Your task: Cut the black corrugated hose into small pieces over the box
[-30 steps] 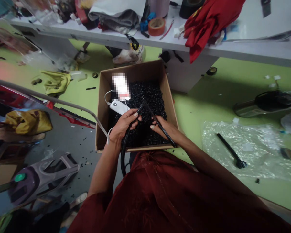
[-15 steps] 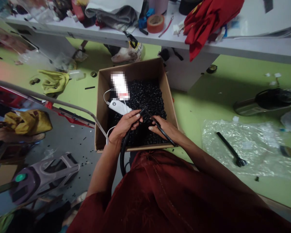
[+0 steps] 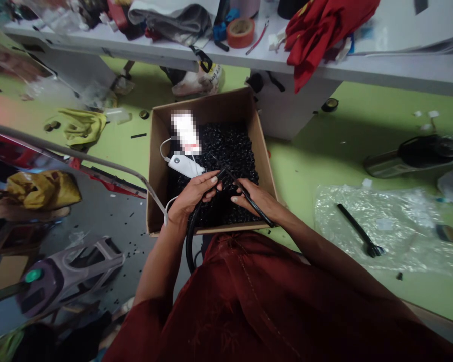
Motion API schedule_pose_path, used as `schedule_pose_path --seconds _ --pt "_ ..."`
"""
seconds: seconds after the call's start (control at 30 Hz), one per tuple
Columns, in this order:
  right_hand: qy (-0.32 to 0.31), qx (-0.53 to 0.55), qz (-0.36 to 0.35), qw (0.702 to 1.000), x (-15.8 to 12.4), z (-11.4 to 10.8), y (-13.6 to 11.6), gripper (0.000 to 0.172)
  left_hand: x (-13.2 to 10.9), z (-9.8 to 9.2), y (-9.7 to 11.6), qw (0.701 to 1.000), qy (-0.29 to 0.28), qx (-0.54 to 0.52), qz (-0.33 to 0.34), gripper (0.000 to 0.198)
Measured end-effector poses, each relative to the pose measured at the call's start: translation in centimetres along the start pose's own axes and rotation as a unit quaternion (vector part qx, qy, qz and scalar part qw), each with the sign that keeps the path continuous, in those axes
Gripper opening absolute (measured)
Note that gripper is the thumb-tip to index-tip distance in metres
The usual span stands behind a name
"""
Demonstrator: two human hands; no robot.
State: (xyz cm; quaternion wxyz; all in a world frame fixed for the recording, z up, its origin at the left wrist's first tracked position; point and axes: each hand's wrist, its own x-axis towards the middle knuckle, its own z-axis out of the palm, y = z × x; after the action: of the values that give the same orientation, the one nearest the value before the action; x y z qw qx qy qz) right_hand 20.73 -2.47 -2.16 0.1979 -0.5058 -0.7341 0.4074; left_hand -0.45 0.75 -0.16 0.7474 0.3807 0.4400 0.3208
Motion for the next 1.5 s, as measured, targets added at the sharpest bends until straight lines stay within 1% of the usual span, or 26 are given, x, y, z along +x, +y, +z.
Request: schedule_pose_path --seconds 0.2,0.4,0.67,0.8,0.97,1.1,1.17,1.23,1.37,1.5 --pt "0.001 -0.021 0.019 1.0 -0.2 -0.4 -0.6 0.03 0.0 0.1 0.0 1.0 -0.006 -0.004 -0.007 0.039" --pt "-0.006 -0.052 0.04 0.998 -0.1 -0.5 -0.8 0.02 0.1 0.1 -0.1 1.0 -0.004 -0.003 -0.007 0.037" --pt "-0.004 -0.114 0.067 0.991 -0.1 0.0 -0.2 0.019 0.2 0.2 -0.1 1.0 0.01 -0.004 -0.019 0.038" --pt "0.009 -0.121 0.062 0.991 -0.1 0.2 0.0 0.022 0.3 0.2 -0.1 0.999 0.033 0.002 -0.019 0.042" --pt "0.016 -0.138 0.068 0.988 0.0 0.2 0.0 0.024 0.6 0.2 -0.2 0.999 0.046 0.012 -0.024 0.043" --pt "0.034 -0.114 0.061 0.991 -0.1 0.1 -0.1 0.027 0.5 0.2 -0.3 0.998 0.052 0.019 -0.018 0.043" --pt "0.042 -0.099 0.06 0.992 -0.2 0.0 -0.1 0.028 0.4 0.3 -0.3 0.999 0.04 0.013 -0.013 0.041" --pt "0.043 -0.087 0.06 0.993 -0.2 0.0 -0.1 0.028 0.1 0.3 -0.2 1.0 0.014 -0.004 -0.003 0.042" --pt "0.045 -0.07 0.063 0.995 -0.3 0.0 -0.2 0.028 -0.3 0.2 -0.1 0.998 -0.026 -0.05 0.01 0.05" --pt "0.064 -0.051 0.05 0.995 -0.3 0.0 -0.1 0.029 -0.5 0.2 0.0 0.997 -0.056 -0.054 -0.001 0.061"
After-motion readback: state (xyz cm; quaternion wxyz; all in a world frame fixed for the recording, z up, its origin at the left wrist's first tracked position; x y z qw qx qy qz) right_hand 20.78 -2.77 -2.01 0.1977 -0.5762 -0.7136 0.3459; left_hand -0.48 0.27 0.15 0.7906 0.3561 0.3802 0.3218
